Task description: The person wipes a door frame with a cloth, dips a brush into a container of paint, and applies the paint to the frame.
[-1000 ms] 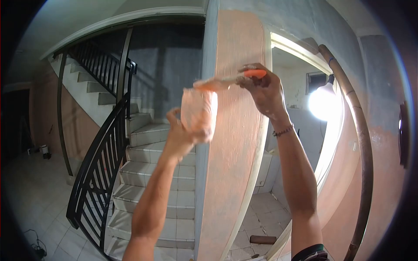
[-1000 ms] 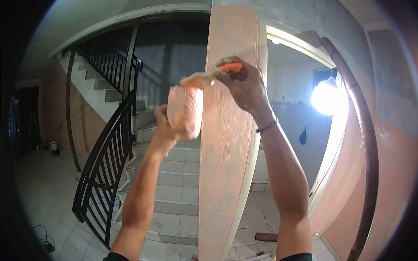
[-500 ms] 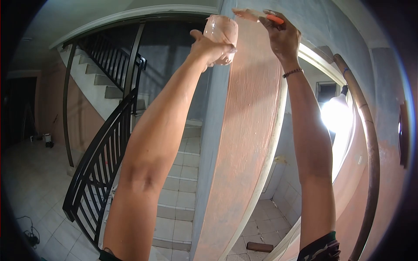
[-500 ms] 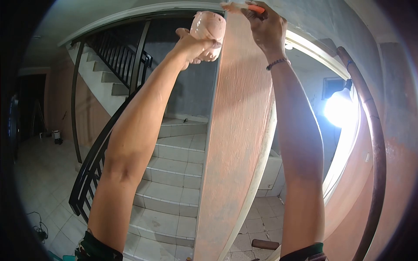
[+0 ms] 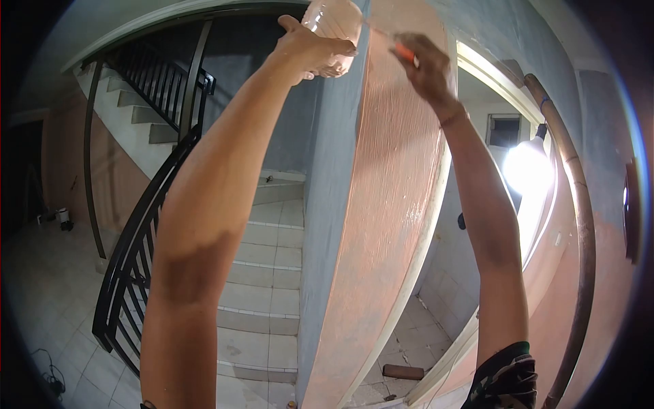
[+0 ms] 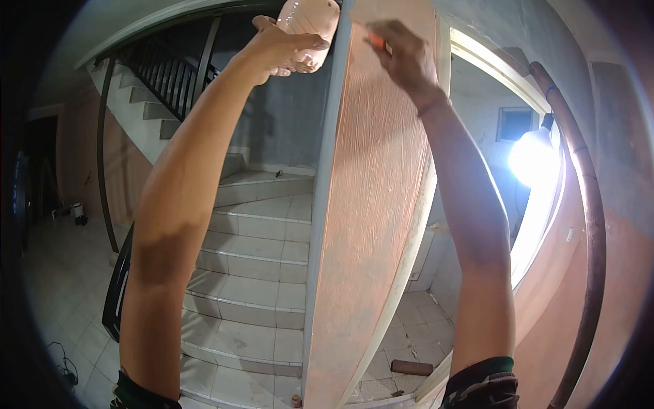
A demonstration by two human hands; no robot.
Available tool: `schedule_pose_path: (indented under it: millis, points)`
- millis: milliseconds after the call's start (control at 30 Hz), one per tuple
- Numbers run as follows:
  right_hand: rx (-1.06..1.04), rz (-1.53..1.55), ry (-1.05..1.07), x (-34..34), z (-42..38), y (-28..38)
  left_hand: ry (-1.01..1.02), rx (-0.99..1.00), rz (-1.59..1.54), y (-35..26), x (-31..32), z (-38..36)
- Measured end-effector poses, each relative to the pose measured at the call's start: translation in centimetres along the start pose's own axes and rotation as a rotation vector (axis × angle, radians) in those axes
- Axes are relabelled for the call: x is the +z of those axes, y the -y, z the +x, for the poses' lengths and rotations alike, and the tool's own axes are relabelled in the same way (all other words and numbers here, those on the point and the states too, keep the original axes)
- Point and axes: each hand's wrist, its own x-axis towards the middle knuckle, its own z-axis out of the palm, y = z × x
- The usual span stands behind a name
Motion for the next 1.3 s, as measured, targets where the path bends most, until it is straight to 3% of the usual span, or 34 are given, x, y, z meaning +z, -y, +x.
schedule_pose_path:
  millis: [100,267,300,367,467,567,633,833,900,967,1033,1167,1300]
  points:
    - [-0.002,0.016,0.162,-3.3,-4.0,6.5,-0.016,0.044,0.044,1.3,-1.0,-0.4]
    - [0.183,-0.012,0.314,-9.8,-6.9,16.6,-0.002,0.008,0.108,2.3,-2.5,-1.8]
    - [0.312,0.073,0.324,-11.0,-7.1,17.7,-0.007,0.010,0.117,2.6,-2.8,-1.9]
    - [0.451,0.161,0.339,-12.7,-7.1,18.0,-0.003,0.001,0.108,3.4,-3.2,-2.2]
    - [0.678,0.456,0.605,-13.5,-6.8,16.9,-0.014,0.016,0.123,4.5,-3.4,-2.6]
    - [0.873,0.473,0.696,-11.9,-7.0,12.9,0.048,-0.039,0.102,5.0,-3.7,-3.4]
    - [0.965,0.575,0.593,-10.6,-4.8,9.7,0.070,-0.046,0.099,4.9,-4.0,-4.0]
    - [0.602,0.311,0.326,-6.9,2.5,-5.0,0.061,-0.056,0.073,4.6,-4.9,-4.3]
    - [0.588,0.381,0.189,-6.0,6.6,-3.1,0.032,-0.057,0.079,4.5,-5.2,-4.3]
    - [0.430,-0.027,0.142,-4.8,7.8,-4.8,0.038,-0.090,0.035,4.3,-5.6,-4.0]
    - [0.269,0.016,0.001,-1.8,6.9,-8.4,0.020,-0.090,0.037,4.0,-5.8,-4.0]
    - [-0.032,-0.227,0.157,-1.0,4.1,-5.6,0.025,-0.082,0.028,4.1,-5.8,-4.9]
    - [0.008,-0.081,0.201,-3.3,-4.4,1.7,0.037,-0.078,0.076,4.5,-6.1,-5.6]
